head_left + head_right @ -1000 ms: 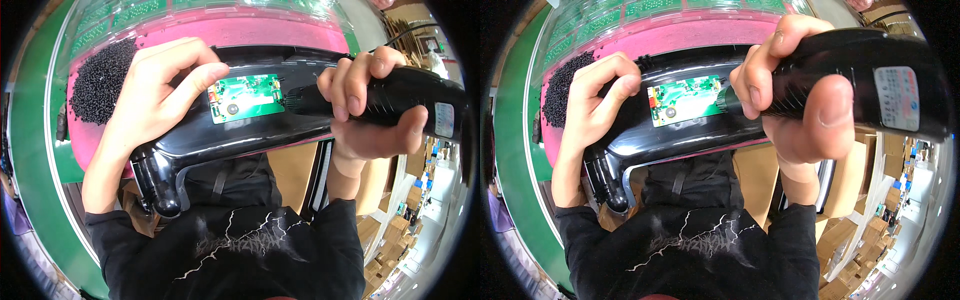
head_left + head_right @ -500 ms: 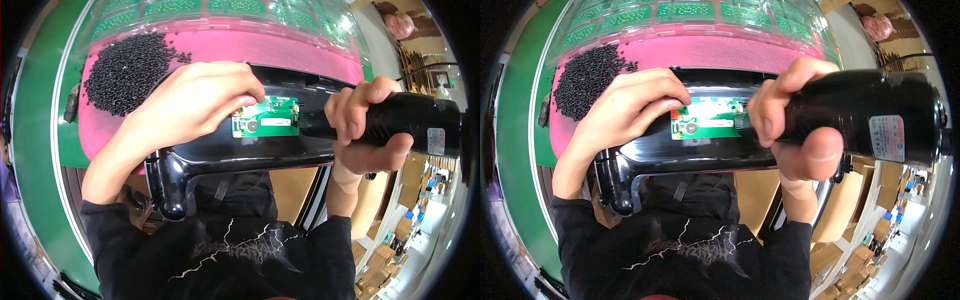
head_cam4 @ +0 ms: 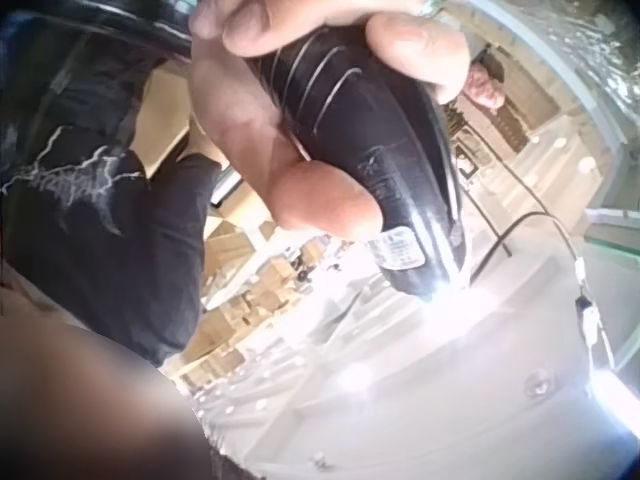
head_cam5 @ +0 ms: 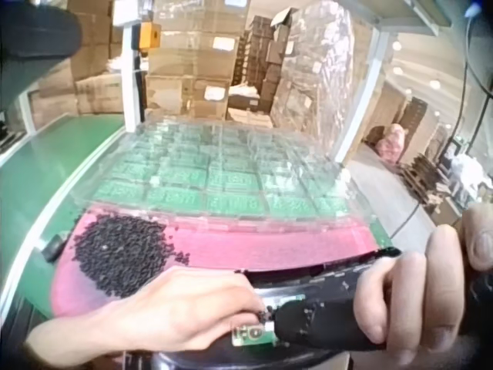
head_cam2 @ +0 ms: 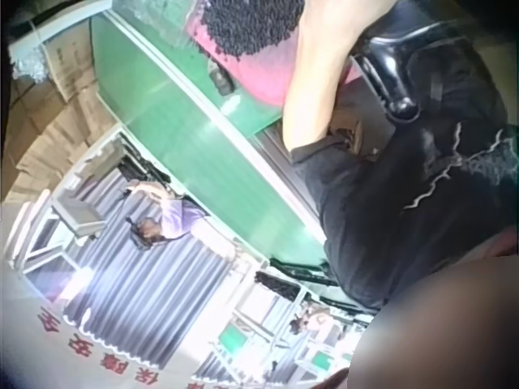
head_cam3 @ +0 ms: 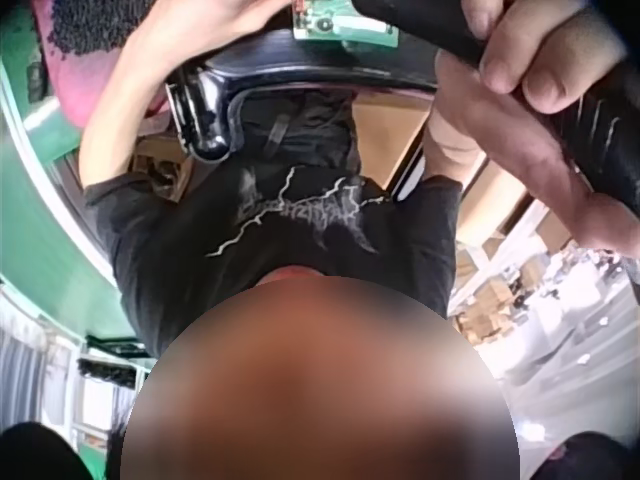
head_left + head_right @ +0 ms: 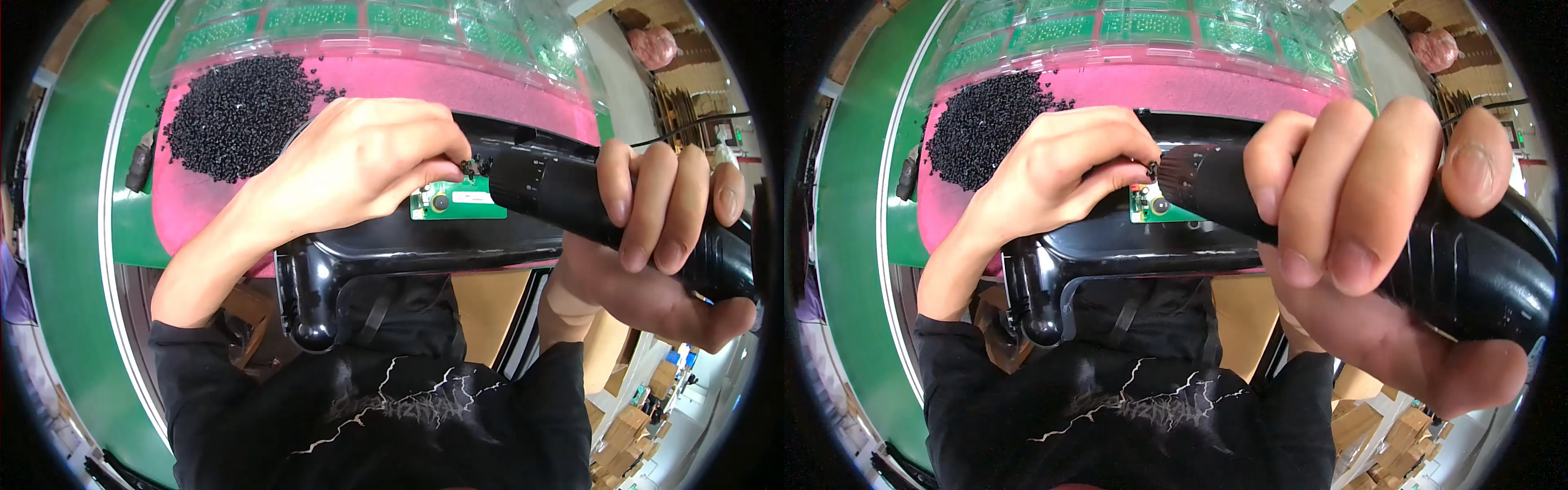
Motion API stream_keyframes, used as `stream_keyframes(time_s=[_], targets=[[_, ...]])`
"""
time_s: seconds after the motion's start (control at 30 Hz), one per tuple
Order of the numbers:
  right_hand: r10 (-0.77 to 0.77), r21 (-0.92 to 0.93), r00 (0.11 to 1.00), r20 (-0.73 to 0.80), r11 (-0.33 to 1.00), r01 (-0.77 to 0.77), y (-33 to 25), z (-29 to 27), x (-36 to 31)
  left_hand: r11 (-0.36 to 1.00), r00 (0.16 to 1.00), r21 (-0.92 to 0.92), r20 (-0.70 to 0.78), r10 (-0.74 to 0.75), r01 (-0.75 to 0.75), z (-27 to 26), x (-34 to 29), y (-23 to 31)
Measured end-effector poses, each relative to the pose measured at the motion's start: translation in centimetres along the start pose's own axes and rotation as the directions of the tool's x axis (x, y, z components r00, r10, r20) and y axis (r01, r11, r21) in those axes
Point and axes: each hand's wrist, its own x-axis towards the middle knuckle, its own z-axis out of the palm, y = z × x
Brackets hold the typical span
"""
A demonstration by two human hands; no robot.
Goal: Assemble electronic components by installing a circuit board into a plastic housing and securing it with screws using an electric screwdriver.
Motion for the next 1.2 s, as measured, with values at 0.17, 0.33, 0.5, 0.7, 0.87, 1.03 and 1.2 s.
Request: stream_keyframes(time_s=[0.17,0.33,0.5,0.7,0.87,1.03,1.2], targets=[[0.022,-0.021,1.0,-0.006,1.0,-0.022,0.1,-0.1,0.0,0.987,0.993,-0.108,0.035,-0.112,0.115,0.2,-0.3,-0.1],[0.185,-0.025,0.959,0.215,0.983,-0.184,2.8,-0.9,-0.2,0.987,0.999,0.156,-0.02,-0.034,0.037,0.1,-0.2,-0.7],[0.26,-0.094,0.956,0.139,0.964,-0.249,3.7,-0.9,-1.0,0.99,0.998,0.134,-0.034,-0.047,0.051,-0.1,0.1,-1.1],[0.281,-0.098,0.959,0.039,0.956,-0.276,4.0,1.1,-1.9,0.988,0.994,0.133,-0.077,-0.072,0.082,-0.1,-0.8,-1.0],[0.265,-0.107,0.959,0.102,0.961,-0.254,4.5,1.4,-2.1,0.978,0.996,0.186,-0.027,-0.089,0.092,0.3,-0.3,-0.8],[0.308,-0.146,0.946,0.1,0.945,-0.292,5.0,2.2,-1.9,0.983,0.994,0.154,-0.036,-0.098,0.103,-0.1,-0.6,-0.4],[0.351,-0.163,0.932,0.087,0.928,-0.334,4.5,2.3,-1.7,0.958,0.976,0.277,-0.219,-0.014,0.076,-0.6,-0.5,-0.7]])
